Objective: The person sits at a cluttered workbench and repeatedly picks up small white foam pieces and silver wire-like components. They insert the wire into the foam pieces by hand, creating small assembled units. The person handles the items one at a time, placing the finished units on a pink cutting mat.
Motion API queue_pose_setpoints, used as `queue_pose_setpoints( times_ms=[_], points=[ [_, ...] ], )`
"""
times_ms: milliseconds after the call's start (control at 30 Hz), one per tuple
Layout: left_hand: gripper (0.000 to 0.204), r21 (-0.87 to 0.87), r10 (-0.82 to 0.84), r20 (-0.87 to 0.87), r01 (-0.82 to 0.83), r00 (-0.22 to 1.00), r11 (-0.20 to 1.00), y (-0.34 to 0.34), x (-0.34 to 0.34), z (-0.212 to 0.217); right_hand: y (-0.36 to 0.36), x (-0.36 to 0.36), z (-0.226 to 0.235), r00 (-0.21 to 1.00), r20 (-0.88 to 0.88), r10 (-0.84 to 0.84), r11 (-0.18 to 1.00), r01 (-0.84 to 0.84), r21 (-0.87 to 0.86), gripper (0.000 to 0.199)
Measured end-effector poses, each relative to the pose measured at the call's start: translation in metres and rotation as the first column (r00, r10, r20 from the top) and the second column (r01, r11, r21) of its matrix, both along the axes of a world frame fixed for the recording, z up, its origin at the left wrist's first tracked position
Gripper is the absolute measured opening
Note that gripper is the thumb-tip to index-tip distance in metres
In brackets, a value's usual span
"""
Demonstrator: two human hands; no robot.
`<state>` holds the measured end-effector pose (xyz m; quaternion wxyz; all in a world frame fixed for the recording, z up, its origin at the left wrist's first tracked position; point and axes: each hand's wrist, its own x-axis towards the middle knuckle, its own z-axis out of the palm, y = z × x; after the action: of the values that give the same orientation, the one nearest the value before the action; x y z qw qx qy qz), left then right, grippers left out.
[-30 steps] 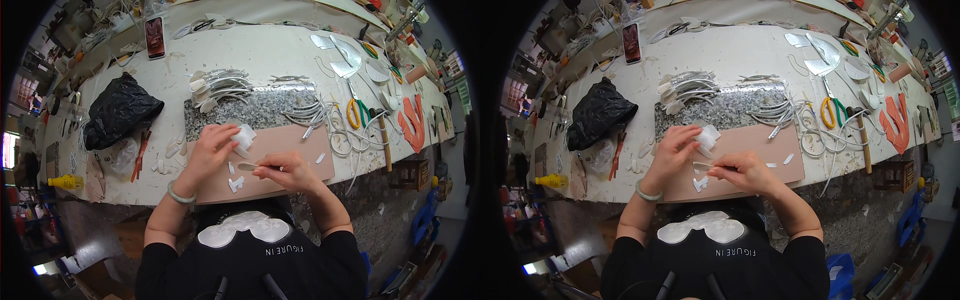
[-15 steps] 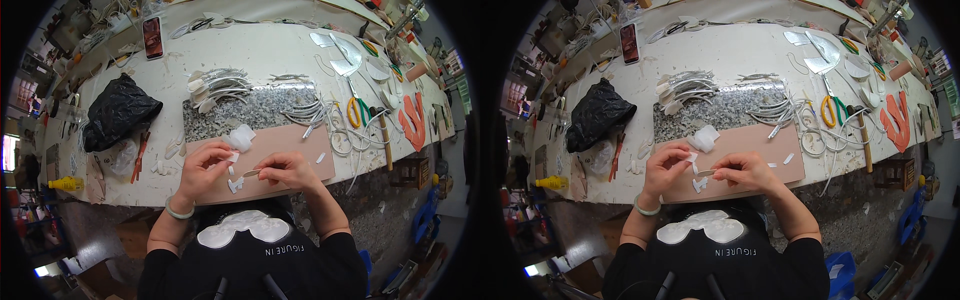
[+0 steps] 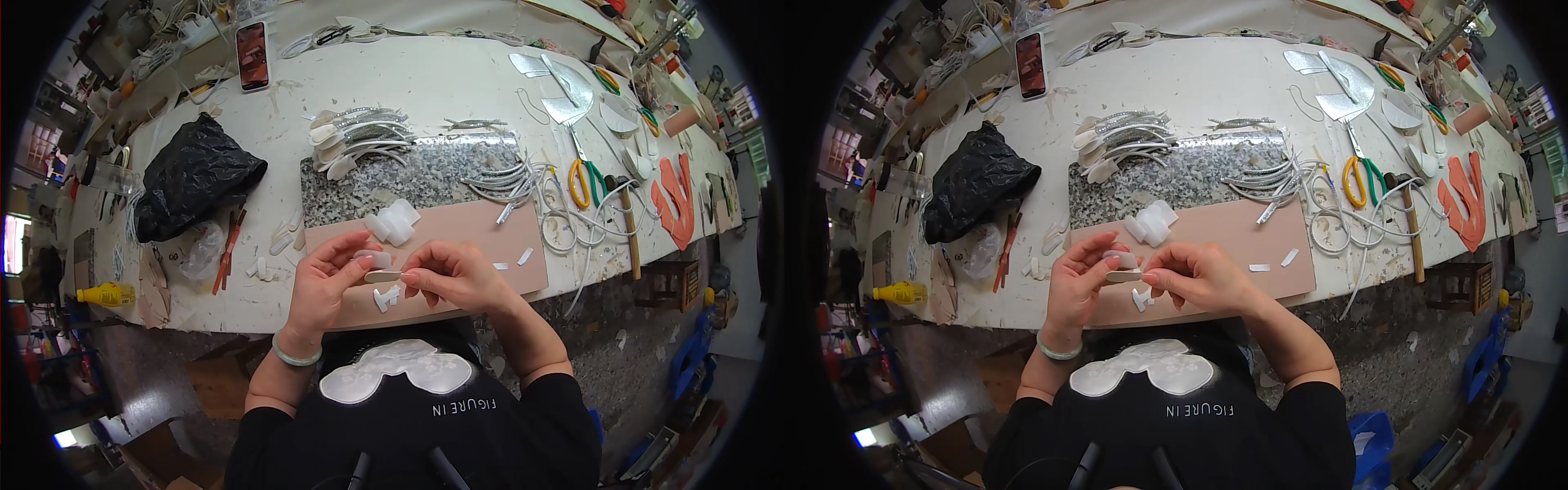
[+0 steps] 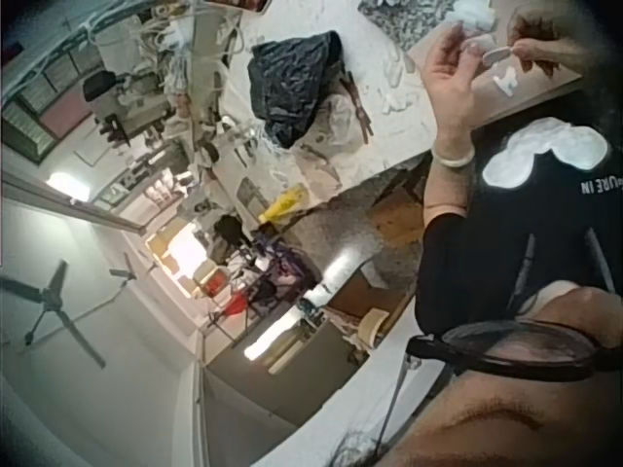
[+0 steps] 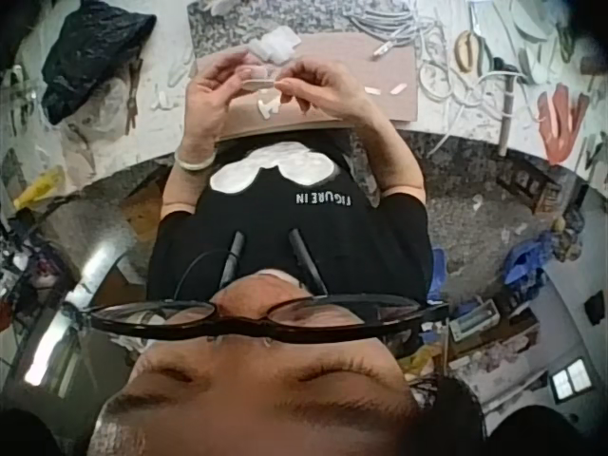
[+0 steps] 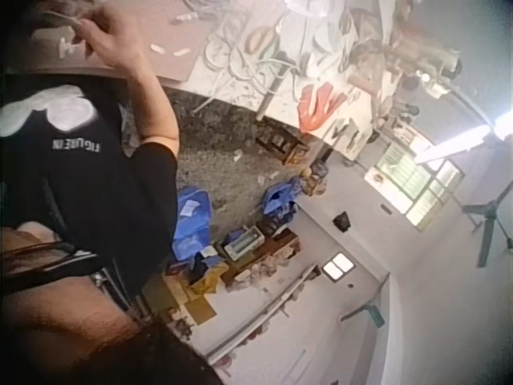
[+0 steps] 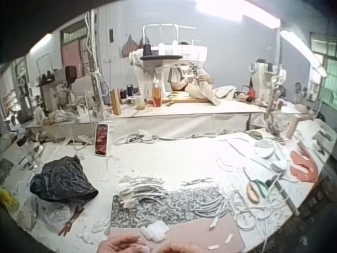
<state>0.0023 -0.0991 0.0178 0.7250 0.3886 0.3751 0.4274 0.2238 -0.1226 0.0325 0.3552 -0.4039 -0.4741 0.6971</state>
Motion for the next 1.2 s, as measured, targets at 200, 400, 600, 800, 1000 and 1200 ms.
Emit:
queue_pose_setpoints(
  times_ms=[200,400,600,800,1000,1200],
  points=[
    [0.031,0.031,-0.040,-0.005,0.040,0.999,0.999,-0.002,-0.007,-0.007,0.001,0.001,-0.008,0.995,0.094,-0.021,0.990,0.008,0.138,0.014],
    [0.035,0.089,0.001,-0.014,0.000,1.000,0.996,-0.004,0.002,0.003,0.000,0.001,-0.004,0.997,0.071,0.005,1.000,-0.007,0.022,0.013],
    [0.029,-0.013,-0.250,-0.169,0.251,0.953,0.968,-0.001,-0.011,0.014,0.003,0.004,0.002,0.982,0.189,0.019,0.999,-0.026,0.035,0.016],
    [0.031,-0.131,-0.380,-0.098,0.367,0.920,0.921,0.001,-0.014,0.024,0.007,0.007,0.010,0.935,0.354,0.030,0.977,-0.102,0.187,0.016],
    [0.035,-0.151,-0.383,-0.053,0.372,0.922,0.916,0.002,-0.017,0.027,0.008,0.008,0.007,0.924,0.379,0.037,0.966,-0.130,0.225,0.015],
    [0.035,-0.144,-0.383,-0.045,0.373,0.923,0.916,0.003,-0.019,0.026,0.010,0.007,0.010,0.916,0.402,0.024,0.964,-0.127,0.232,0.015]
  ],
)
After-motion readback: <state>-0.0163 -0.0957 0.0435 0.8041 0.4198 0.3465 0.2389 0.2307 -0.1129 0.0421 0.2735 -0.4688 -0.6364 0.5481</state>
